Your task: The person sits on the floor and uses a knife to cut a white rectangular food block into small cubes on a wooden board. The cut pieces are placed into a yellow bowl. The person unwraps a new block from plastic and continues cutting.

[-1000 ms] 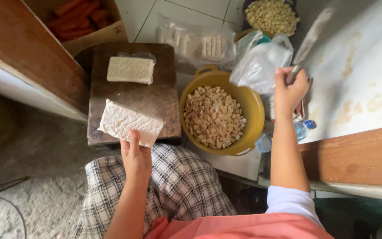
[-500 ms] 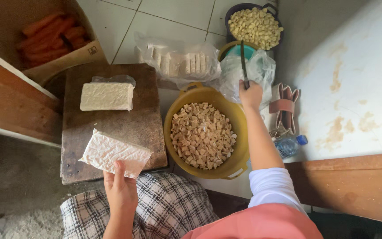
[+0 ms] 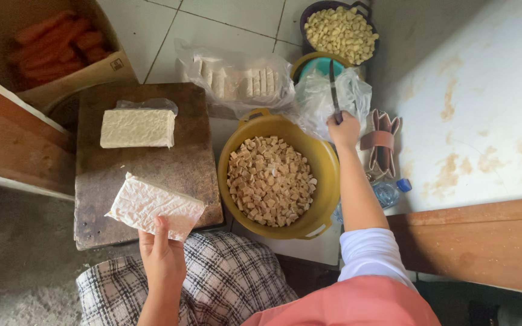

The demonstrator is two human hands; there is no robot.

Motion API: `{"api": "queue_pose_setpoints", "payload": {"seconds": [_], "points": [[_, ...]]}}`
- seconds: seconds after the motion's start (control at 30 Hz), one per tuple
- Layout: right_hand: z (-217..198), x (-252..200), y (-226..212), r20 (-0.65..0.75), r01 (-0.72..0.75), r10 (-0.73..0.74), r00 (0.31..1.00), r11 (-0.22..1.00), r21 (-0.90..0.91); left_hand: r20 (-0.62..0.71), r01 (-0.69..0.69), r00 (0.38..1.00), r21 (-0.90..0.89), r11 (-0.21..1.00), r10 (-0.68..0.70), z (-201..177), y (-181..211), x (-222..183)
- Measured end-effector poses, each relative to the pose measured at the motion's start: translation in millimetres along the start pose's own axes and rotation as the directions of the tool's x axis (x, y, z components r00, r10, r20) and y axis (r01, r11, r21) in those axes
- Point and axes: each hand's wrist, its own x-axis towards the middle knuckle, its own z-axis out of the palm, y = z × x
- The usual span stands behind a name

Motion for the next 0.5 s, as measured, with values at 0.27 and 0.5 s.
{"api": "queue_pose_setpoints", "payload": {"seconds": [0.27, 0.5], "points": [[-50.4, -13.1, -9.2, -0.106, 0.088, -0.103, 0.989, 0.987, -0.137, 0.043, -0.023, 0.999, -0.024, 0.999, 0.024, -2.6, 3.4, -5.0], [-75.5, -24.1, -33.2, -0.254, 0.203, -0.161, 0.954, 0.967, 0.151, 0.077, -0.016, 0.997, -0.024, 1.000, 0.018, -1.2, 10.6, -14.7]]}}
